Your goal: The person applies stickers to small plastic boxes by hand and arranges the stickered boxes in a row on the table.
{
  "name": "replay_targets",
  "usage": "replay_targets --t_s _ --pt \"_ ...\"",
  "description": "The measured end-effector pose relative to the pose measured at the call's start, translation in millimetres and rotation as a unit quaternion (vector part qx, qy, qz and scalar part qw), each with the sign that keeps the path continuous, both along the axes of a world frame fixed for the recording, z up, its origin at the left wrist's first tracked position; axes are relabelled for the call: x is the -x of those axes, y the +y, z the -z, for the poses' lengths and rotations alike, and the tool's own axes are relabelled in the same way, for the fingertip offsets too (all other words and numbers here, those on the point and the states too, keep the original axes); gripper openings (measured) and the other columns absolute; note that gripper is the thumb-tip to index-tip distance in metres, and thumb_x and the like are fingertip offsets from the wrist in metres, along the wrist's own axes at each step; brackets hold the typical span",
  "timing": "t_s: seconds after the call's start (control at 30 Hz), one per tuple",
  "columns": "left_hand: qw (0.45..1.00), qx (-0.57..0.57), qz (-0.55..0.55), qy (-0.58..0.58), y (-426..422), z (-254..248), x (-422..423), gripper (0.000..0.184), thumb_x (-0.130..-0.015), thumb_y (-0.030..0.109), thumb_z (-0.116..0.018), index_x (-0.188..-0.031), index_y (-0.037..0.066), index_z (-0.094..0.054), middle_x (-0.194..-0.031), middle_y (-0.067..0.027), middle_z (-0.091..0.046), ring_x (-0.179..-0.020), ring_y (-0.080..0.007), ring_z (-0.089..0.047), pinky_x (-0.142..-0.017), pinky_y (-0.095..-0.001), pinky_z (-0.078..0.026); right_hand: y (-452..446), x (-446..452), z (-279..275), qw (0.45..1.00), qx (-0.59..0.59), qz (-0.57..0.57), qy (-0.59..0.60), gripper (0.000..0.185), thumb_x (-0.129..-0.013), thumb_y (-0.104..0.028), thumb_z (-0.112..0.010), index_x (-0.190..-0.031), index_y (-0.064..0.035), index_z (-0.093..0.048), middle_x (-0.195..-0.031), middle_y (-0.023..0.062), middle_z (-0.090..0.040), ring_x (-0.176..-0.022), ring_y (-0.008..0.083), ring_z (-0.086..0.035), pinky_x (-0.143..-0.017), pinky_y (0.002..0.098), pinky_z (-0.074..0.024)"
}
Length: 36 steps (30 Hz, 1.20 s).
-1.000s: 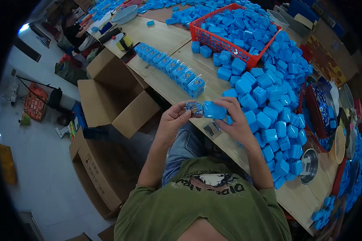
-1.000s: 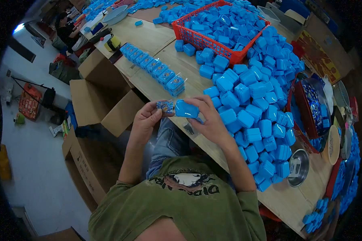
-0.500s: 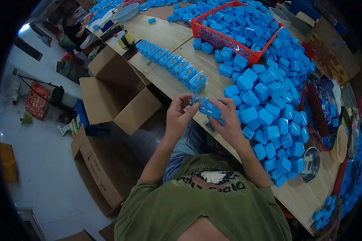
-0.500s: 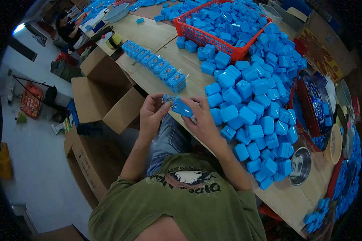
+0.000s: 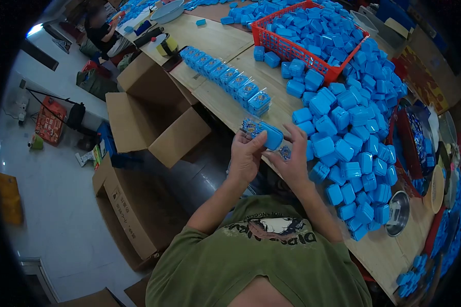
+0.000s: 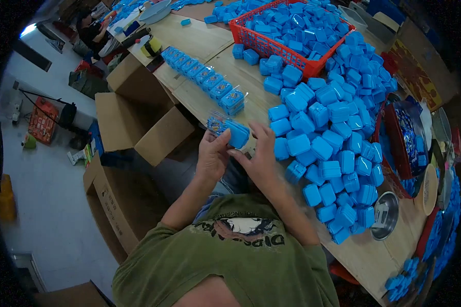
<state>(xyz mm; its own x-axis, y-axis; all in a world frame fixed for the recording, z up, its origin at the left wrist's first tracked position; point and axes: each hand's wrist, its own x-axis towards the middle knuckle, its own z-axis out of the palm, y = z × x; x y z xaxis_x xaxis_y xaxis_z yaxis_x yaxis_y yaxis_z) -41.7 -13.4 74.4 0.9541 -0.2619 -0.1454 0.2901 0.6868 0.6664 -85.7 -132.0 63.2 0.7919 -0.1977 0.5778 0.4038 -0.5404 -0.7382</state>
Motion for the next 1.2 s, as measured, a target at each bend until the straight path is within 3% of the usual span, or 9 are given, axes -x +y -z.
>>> replay_targets --t_s 0.07,0.13,0.23,0.7,0.97,1.03,1.07,1.13,1.2 --pt "1.0 -0.011 -0.003 -0.005 3.6 4.2 -5.5 0.044 -0.076 0.007 -0.069 -0.112 0.002 -0.044 -0.097 -0.0059 -0.058 -0.085 -0.0159 -0.06 -0.078 -0.0306 -0.049 1.1 2.8 3.3 0.998 -0.063 0.018 0.012 0.045 -0.075 -0.005 -0.066 -0.112 -0.0024 -0.04 -0.1 0.0102 -0.048 -0.088 0.0211 -0.05 -0.074 0.0296 -0.0432" --pt "1.0 -0.021 -0.006 -0.007 4.9 5.5 -8.8 0.045 -0.077 0.007 -0.068 -0.114 0.003 -0.044 -0.101 -0.0063 -0.058 -0.089 -0.0163 -0.059 -0.079 -0.0319 -0.048 -4.7 5.3 12.0 0.905 -0.365 -0.149 0.162 0.018 -0.088 -0.014 -0.054 -0.099 -0.0048 -0.043 -0.089 0.0049 -0.051 -0.076 0.012 -0.048 -0.066 0.0249 -0.041" --pt "0.999 -0.029 -0.003 0.016 1.8 5.9 -7.8 0.037 -0.074 0.003 -0.07 -0.105 0.002 -0.049 -0.092 -0.0062 -0.06 -0.081 -0.0148 -0.06 -0.078 -0.029 -0.049 1.3 3.3 13.5 0.885 -0.398 -0.195 0.142 0.016 -0.095 -0.021 -0.043 -0.091 -0.0057 -0.042 -0.078 0.0015 -0.05 -0.067 0.007 -0.045 -0.062 0.0215 -0.038" --pt "0.989 -0.097 0.11 0.035 1.5 6.5 -0.3 0.033 -0.073 0.007 -0.071 -0.099 0.001 -0.053 -0.087 -0.0068 -0.061 -0.071 -0.0157 -0.06 -0.056 -0.0287 -0.049 0.3 8.8 9.2 0.851 -0.449 -0.223 0.158 0.019 -0.093 -0.024 -0.047 -0.094 -0.0062 -0.043 -0.081 0.0007 -0.05 -0.072 0.0069 -0.045 -0.065 0.0204 -0.0384" --pt "0.985 -0.093 0.138 0.054 9.4 4.9 -2.6 0.034 -0.073 0.005 -0.071 -0.101 0.0 -0.053 -0.091 -0.0087 -0.061 -0.08 -0.0183 -0.061 -0.07 -0.0316 -0.05 -6.9 10.6 17.1 0.862 -0.435 -0.222 0.137 0.029 -0.085 -0.021 -0.061 -0.101 -0.006 -0.042 -0.097 0.0052 -0.046 -0.083 0.0107 -0.046 -0.07 0.0238 -0.0403" --pt "0.981 -0.099 0.158 0.06 17.4 3.8 -7.2 0.036 -0.072 0.004 -0.071 -0.102 0.0 -0.053 -0.094 -0.0102 -0.061 -0.085 -0.02 -0.062 -0.077 -0.0335 -0.05 -18.5 11.1 6.6 0.995 -0.03 -0.043 0.081 0.057 -0.072 -0.02 -0.073 -0.115 -0.0053 -0.039 -0.111 0.0094 -0.044 -0.101 0.0198 -0.045 -0.083 0.0319 -0.0389" --pt "0.969 -0.127 0.203 0.065 22.7 5.8 -9.7 0.039 -0.071 0.002 -0.071 -0.105 -0.001 -0.052 -0.096 -0.0106 -0.061 -0.086 -0.0202 -0.062 -0.079 -0.0335 -0.05 -20.2 9.2 0.1 0.995 -0.03 -0.042 0.082 0.057 -0.072 -0.02 -0.073 -0.115 -0.0053 -0.039 -0.111 0.0094 -0.044 -0.101 0.0198 -0.045 -0.083 0.0319 -0.0389" --pt "0.953 -0.156 0.25 0.073 28.2 12.6 -10.3 0.042 -0.071 0.001 -0.072 -0.107 -0.002 -0.051 -0.098 -0.011 -0.06 -0.087 -0.0204 -0.061 -0.08 -0.0335 -0.05 -21.8 3.3 -10.0 0.977 0.194 -0.077 0.045 0.084 -0.06 -0.02 -0.078 -0.128 -0.0048 -0.031 -0.122 0.0148 -0.038 -0.112 0.0297 -0.039 -0.092 0.0399 -0.0329" --pt "0.932 -0.2 0.3 0.034 29.4 17.8 -12.4 0.042 -0.071 0.005 -0.072 -0.107 0.0 -0.051 -0.095 -0.0074 -0.06 -0.086 -0.0149 -0.06 -0.077 -0.0286 -0.05 -18.1 -3.1 -10.5 0.968 0.229 -0.096 0.042 0.088 -0.059 -0.02 -0.077 -0.13 -0.0045 -0.028 -0.122 0.0154 -0.039 -0.113 0.0321 -0.038 -0.093 0.0415 -0.0309"
